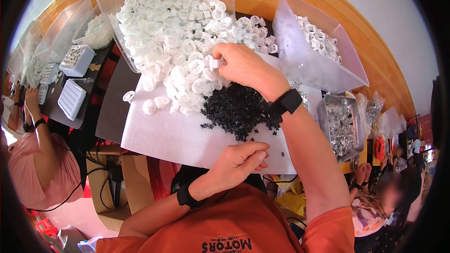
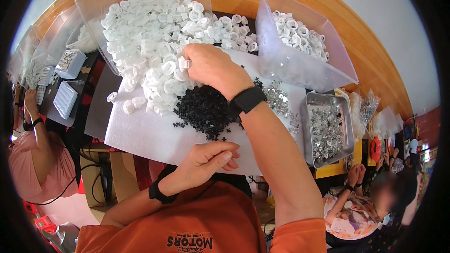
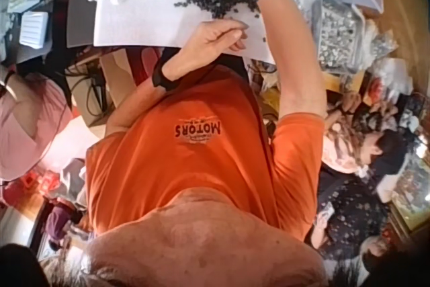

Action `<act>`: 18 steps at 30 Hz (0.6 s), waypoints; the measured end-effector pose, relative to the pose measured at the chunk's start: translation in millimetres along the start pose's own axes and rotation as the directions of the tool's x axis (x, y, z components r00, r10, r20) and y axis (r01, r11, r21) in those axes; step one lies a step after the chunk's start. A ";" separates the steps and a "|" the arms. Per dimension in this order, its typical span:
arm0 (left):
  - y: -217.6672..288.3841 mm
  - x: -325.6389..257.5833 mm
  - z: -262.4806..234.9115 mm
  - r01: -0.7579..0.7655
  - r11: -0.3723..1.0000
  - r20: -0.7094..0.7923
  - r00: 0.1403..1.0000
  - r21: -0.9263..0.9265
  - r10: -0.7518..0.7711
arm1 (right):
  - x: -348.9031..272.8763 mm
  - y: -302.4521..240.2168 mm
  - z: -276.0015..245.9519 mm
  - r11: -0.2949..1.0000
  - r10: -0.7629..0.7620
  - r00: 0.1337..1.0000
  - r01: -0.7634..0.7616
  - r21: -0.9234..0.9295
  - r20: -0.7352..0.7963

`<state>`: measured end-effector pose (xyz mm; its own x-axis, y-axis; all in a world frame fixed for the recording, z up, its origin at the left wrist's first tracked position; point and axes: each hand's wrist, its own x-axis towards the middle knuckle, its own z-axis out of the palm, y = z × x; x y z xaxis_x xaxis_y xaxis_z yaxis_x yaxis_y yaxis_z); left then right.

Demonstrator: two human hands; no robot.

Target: Assembling small plastic components by hand into a white plastic housing.

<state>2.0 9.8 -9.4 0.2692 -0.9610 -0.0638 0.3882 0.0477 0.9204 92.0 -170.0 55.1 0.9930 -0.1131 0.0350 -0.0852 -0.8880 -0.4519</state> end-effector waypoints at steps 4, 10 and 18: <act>-2.4 -0.6 -0.2 -0.059 0.996 0.009 0.998 0.068 0.059 | -7.1 -1.5 -7.7 0.999 0.038 0.999 -0.039 -0.022 -0.039; -1.9 -0.1 -2.2 -0.047 0.998 -0.004 0.999 0.036 0.047 | -36.3 -3.6 -12.4 0.999 -0.028 0.988 0.025 -0.025 -0.153; 14.5 1.6 -0.3 0.002 0.996 -0.052 0.999 -0.086 -0.006 | -107.6 -19.9 -27.4 0.998 0.013 0.989 -0.004 0.067 -0.145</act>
<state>8.2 9.0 3.8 0.3120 -0.9459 -0.0893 0.4627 0.0692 0.8838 -15.4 -152.3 84.7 0.9694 -0.1884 0.1575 -0.0832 -0.8555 -0.5110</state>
